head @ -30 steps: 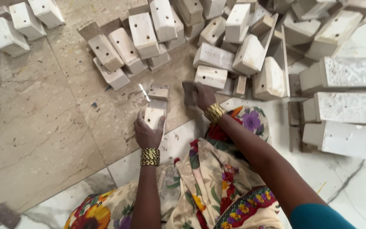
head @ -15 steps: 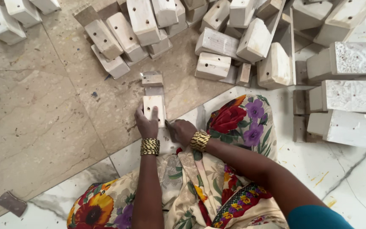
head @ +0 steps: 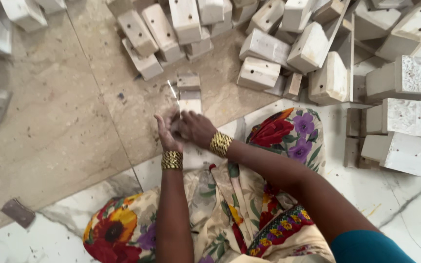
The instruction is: The person sits on the floor among piles of white plaster blocks and sands their surfaces by hand using a small abrasive pad, working one block at a time and setting finished blocks aside with the pile.
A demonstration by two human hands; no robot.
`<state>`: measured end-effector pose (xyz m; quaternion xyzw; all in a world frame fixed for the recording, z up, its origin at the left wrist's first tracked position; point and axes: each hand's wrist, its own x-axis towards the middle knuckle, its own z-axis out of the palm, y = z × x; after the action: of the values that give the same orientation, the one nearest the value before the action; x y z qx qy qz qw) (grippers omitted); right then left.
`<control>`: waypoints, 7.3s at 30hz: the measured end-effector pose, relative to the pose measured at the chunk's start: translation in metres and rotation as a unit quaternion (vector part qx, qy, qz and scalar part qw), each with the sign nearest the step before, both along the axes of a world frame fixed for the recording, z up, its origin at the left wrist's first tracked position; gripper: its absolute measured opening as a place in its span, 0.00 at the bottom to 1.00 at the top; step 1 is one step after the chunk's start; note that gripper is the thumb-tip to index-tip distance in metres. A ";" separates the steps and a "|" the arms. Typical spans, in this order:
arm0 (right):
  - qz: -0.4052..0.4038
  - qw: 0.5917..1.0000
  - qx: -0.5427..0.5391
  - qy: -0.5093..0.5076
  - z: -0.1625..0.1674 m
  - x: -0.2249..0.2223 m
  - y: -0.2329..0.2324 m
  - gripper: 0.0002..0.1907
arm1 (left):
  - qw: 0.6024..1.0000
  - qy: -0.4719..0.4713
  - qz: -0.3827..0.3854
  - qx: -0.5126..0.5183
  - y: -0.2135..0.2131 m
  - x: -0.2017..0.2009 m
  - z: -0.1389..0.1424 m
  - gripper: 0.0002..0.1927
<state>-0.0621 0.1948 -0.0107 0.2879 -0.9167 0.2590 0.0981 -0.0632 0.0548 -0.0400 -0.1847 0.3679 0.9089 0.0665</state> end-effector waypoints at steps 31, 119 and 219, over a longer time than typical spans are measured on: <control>-0.225 0.955 -0.115 -0.153 0.028 0.021 0.111 0.08 | 0.918 0.119 0.088 -0.369 0.038 0.007 0.016 0.12; 0.058 0.304 -0.799 -0.515 0.007 -0.029 0.123 0.29 | 0.496 0.335 0.155 -0.786 0.100 -0.060 0.160 0.12; -0.165 0.964 -0.129 -0.161 0.019 -0.080 0.122 0.12 | 0.886 0.045 -0.028 -0.461 0.022 0.004 0.028 0.43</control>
<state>-0.1417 0.3172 0.0082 0.0716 -0.9139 0.3986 0.0266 -0.0593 0.0765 -0.0121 -0.1430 0.7532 0.6419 -0.0170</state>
